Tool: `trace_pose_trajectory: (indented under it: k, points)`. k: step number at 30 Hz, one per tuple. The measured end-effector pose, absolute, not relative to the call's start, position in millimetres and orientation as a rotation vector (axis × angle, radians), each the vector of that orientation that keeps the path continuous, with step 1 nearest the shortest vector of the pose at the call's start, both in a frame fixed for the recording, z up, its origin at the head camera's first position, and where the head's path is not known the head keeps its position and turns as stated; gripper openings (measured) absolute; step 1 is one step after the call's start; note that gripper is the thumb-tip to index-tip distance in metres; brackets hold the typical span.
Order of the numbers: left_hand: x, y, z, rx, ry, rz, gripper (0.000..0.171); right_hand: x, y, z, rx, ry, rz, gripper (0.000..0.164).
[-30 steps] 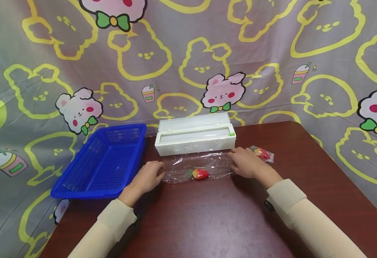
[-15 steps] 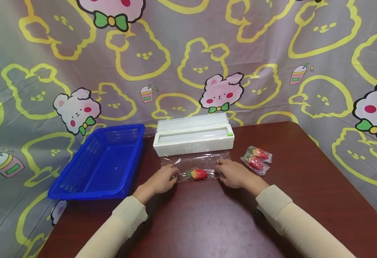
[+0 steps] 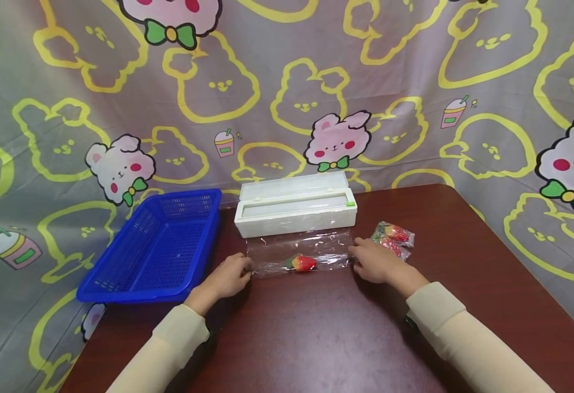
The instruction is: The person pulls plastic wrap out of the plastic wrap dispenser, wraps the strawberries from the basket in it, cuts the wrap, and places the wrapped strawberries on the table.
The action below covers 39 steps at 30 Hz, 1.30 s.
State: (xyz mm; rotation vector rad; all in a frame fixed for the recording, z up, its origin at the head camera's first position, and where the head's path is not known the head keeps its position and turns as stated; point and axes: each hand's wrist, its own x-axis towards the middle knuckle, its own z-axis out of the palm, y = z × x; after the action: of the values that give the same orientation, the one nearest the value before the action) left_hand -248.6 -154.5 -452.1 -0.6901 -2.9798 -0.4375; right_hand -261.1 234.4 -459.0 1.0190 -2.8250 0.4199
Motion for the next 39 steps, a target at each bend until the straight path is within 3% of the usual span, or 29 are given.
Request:
trace_pose_trajectory:
  k: [3, 7, 12, 19, 27, 35, 39]
  points:
    - [-245, -160, -450, -0.656, -2.971, -0.387, 0.002, -260, 240, -454, 1.005, -2.821, 0.358, 0.024]
    - [-240, -163, -448, -0.665, -2.912, -0.304, 0.008, -257, 245, -448, 0.994, -2.801, 0.272, 0.025]
    - [-241, -154, -445, -0.788, -2.856, -0.255, 0.017, -259, 241, -450, 1.084, -2.735, 0.234, 0.023]
    - [-251, -143, -451, -0.888, -2.885, -0.172, 0.013, -262, 227, -455, 1.147, -2.673, 0.145, 0.014]
    - [-257, -148, -455, -0.891, -2.846, -0.299, 0.019, -269, 226, -459, 1.128, -2.689, 0.187, 0.014]
    - [-257, -148, -452, -0.881, -2.870, -0.307, 0.013, -269, 229, -458, 1.099, -2.757, 0.267, 0.009]
    - [-254, -143, -455, -0.878, -2.864, -0.231, 0.021, -269, 228, -458, 1.106, -2.768, 0.255, 0.011]
